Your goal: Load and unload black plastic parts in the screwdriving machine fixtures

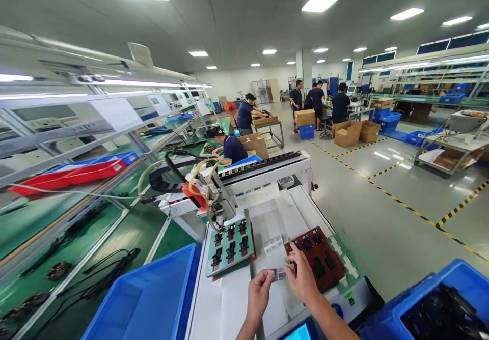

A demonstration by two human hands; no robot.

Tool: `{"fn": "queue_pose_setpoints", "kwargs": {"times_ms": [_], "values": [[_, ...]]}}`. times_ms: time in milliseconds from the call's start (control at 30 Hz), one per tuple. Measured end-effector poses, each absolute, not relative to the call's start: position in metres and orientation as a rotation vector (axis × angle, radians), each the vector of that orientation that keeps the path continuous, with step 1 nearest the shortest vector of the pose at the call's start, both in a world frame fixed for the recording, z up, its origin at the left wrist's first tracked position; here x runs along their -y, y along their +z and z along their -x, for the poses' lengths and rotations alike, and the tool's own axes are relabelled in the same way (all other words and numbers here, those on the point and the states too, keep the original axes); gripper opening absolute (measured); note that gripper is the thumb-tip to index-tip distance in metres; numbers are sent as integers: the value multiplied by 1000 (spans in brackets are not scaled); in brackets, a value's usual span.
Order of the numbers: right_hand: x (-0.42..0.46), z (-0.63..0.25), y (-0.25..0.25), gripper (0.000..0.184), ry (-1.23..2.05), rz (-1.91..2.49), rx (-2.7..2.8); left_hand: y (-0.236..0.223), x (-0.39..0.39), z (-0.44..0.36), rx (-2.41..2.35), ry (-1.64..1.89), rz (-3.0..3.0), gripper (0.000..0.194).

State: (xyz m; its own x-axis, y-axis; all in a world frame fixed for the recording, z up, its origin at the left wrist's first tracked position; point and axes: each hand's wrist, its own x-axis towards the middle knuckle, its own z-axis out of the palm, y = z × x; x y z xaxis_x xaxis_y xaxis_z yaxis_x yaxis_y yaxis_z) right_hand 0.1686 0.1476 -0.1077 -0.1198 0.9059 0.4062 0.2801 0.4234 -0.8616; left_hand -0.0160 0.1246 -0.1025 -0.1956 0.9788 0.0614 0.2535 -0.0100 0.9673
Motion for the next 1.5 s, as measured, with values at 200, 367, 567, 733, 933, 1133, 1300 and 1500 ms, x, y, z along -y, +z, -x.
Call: {"fn": "queue_pose_setpoints", "kwargs": {"times_ms": [200,367,567,733,933,1133,1300,1500], "values": [[-160,-169,-113,78,846,1033,1644,-99,-119,22,-1556,1267,-1345,52],[-157,-171,-108,82,885,954,1681,-102,-118,22,-1576,1257,-1323,55],[-142,-157,-114,90,869,909,1650,-106,-116,18,-1609,1252,-1282,62],[-140,-140,-126,99,952,849,1544,-103,-110,10,-1524,1180,-1303,61],[-128,-131,-128,97,899,877,1690,-107,-103,10,-1414,1091,-1297,60],[-131,-153,-126,93,899,871,1657,-138,-90,31,-1545,1005,-1285,66],[-174,-191,-126,89,697,1087,1596,-165,-63,44,-1647,834,-1461,64],[-205,-182,-120,84,802,1015,1548,-158,-53,36,-1686,974,-1608,49]]}}
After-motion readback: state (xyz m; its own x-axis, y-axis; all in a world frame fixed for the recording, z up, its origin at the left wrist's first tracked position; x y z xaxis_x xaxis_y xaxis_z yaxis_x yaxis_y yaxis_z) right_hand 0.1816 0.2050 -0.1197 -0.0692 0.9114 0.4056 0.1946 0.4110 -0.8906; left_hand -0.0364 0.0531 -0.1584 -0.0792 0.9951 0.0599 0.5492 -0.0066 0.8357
